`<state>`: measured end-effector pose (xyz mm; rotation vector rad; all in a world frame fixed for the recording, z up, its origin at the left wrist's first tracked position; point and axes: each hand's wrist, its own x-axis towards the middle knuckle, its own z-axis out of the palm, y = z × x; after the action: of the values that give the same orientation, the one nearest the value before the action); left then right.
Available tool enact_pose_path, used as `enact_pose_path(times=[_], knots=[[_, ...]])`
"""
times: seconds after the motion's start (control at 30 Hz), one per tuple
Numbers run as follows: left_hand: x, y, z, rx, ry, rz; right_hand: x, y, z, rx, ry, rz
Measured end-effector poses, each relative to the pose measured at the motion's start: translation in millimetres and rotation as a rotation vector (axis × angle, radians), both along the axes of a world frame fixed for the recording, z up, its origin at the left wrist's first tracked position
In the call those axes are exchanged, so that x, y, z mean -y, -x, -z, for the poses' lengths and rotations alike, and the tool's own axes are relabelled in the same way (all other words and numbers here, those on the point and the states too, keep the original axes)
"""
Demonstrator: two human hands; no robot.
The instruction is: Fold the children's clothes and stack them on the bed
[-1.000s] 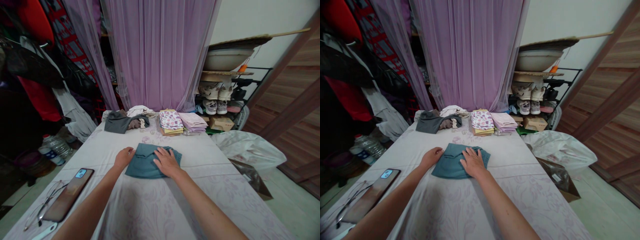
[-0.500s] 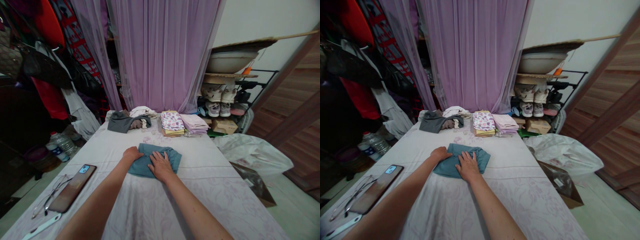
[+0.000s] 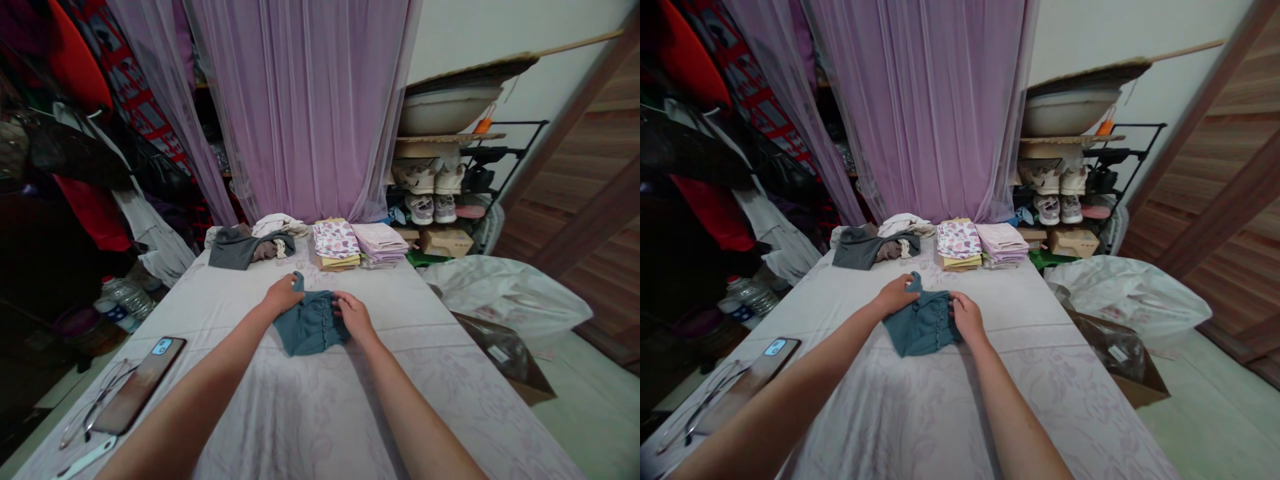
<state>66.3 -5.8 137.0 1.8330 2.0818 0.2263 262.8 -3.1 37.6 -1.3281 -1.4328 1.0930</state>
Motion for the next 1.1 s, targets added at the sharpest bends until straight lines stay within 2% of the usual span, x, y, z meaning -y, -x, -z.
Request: enact_pose_path(times=[0.07,0.17,0.27,0.33,0.4,0.5,0.63,0.73,0.83,0.93,1.0,1.1], knots=[[3.4,-29.1,-2.2,0.001,-0.036,0.078,-2.4,-9.5,-1.4,-0.228,0.167,0.052],[8.8,-71.6,2.9,0.013,-0.040,0.161,-1.3,-20.1,-3.8,-0.437,0.299,0.105],[13.4,-103.2,15.4,0.041,0.013,0.183,1.4,-28.8,-2.5,-0.514,0.337,0.122],[16.8,-113.1,23.8,0.081,0.039,0.201,2.5,-33.1,0.8,-0.493,0.344,0.132],[20.7,-111.6,29.2,0.139,0.023,0.231,2.7,-35.7,4.9,-0.444,0.336,0.136],[26.9,-88.4,31.0,0.175,-0.057,0.217,0.4,-36.4,9.6,-0.342,0.280,0.111],[31.3,-40.4,33.6,0.088,-0.109,0.044,-8.2,-35.1,8.6,-0.017,0.140,0.112],[31.0,-17.0,43.1,0.161,0.031,-0.076,-15.4,-33.7,1.0,0.251,0.043,0.094],[28.9,-13.2,55.9,0.342,0.230,-0.121,-20.2,-31.3,-11.0,0.437,-0.050,0.057],[27.7,-20.7,66.3,0.458,0.303,-0.128,-24.2,-27.9,-23.4,0.532,-0.175,0.003],[28.0,-27.2,71.3,0.541,0.290,-0.120,-28.4,-25.0,-29.9,0.561,-0.241,-0.057],[29.3,-36.9,76.8,0.654,0.131,-0.126,-39.4,-20.0,-37.0,0.583,-0.299,-0.185]])
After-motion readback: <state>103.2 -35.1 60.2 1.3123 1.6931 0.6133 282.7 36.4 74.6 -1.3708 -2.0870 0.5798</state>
